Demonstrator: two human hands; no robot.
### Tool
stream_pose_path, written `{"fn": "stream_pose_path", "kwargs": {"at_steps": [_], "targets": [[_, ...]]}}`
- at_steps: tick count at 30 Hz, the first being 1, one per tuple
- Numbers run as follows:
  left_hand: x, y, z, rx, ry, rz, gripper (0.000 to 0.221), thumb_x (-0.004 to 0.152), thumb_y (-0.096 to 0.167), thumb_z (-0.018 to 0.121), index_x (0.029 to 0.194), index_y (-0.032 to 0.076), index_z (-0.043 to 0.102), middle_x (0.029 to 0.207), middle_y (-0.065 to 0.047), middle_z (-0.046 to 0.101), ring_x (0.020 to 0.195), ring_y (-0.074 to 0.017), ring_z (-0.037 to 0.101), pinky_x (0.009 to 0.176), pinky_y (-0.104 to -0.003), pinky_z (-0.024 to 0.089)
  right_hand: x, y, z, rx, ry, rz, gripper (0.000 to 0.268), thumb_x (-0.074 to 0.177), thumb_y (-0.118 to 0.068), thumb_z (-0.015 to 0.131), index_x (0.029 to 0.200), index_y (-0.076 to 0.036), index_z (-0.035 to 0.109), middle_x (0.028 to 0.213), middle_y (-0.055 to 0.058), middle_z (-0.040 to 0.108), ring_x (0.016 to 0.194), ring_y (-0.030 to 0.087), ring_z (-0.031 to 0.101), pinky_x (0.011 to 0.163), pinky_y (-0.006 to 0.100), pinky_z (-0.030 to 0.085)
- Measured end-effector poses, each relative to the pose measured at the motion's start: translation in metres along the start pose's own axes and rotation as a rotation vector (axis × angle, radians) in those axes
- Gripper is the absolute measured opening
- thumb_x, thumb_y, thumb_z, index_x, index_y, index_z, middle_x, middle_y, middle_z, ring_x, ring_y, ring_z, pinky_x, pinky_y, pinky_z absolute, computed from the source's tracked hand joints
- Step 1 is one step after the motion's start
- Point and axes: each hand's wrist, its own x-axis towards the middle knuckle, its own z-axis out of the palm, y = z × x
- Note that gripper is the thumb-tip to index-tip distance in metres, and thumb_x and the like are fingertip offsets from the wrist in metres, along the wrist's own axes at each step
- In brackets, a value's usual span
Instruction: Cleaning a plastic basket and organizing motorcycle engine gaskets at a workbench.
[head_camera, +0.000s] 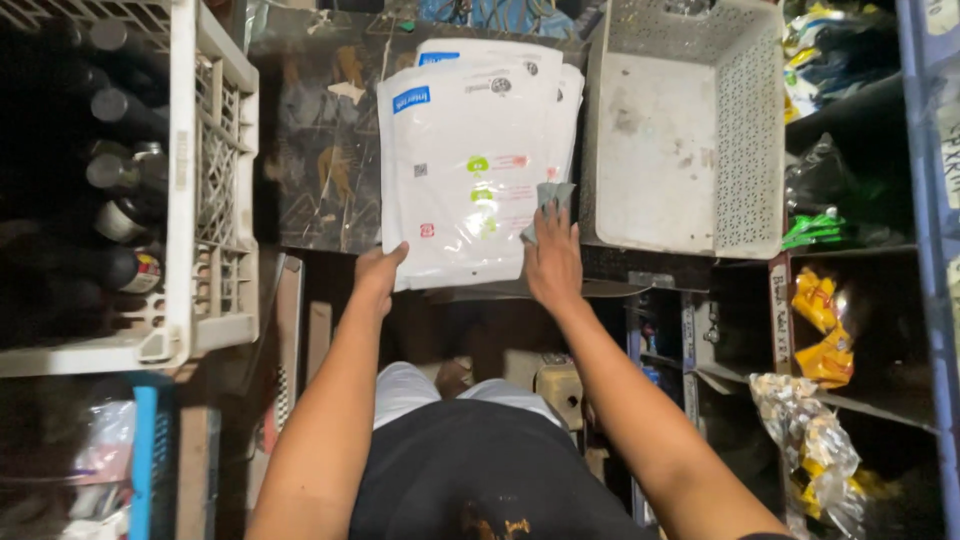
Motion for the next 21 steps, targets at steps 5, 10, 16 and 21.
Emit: {"fn": "stream_pose_path", "kwargs": {"at_steps": [5, 10, 16, 21], "targets": [[0.033, -0.017, -0.003, -0.043, 0.07, 0.145, 0.056, 0.096, 0.023, 0.072, 0.143, -0.003, 0.053, 0.126, -0.026, 0.064, 0.123, -0.0358, 0.062, 0.1, -0.049, 0.053, 0.009, -0.004, 0.0, -0.047, 0.019, 0.005, 0.055, 0.106, -0.017, 0.048, 0.157, 0.001, 0.039, 0.167, 0.024, 0.027, 0.156, 0.039, 0.02, 0.126, 0.055, 0.011], [0.008, -0.011, 0.027, -0.096, -0.124, 0.106, 0.038, 0.105, 0.025, 0.051, 0.133, 0.002, 0.061, 0.118, -0.019, 0.06, 0.11, -0.0274, 0.06, 0.093, -0.046, 0.056, -0.017, -0.076, 0.013, -0.236, 0.059, -0.053, 0.049, 0.102, -0.008, 0.054, 0.146, 0.012, 0.049, 0.153, 0.034, 0.044, 0.142, 0.046, 0.044, 0.119, 0.057, 0.028], [0.048, -0.033, 0.04, -0.113, -0.114, 0.114, 0.043, 0.103, 0.026, 0.065, 0.136, -0.001, 0.061, 0.12, -0.019, 0.065, 0.108, -0.0262, 0.063, 0.092, -0.047, 0.056, -0.012, -0.11, 0.041, -0.157, -0.164, -0.363, 0.054, 0.098, -0.019, 0.053, 0.151, -0.007, 0.05, 0.16, 0.015, 0.044, 0.151, 0.032, 0.037, 0.124, 0.055, 0.022], [0.054, -0.038, 0.069, -0.045, -0.21, 0.039, 0.034, 0.088, 0.02, 0.08, 0.112, -0.001, 0.069, 0.087, -0.014, 0.074, 0.071, -0.0246, 0.076, 0.065, -0.037, 0.066, 0.021, -0.047, -0.014, -0.05, 0.05, -0.15, 0.051, 0.102, -0.013, 0.052, 0.151, 0.0, 0.049, 0.159, 0.022, 0.044, 0.148, 0.039, 0.038, 0.121, 0.058, 0.025]]}}
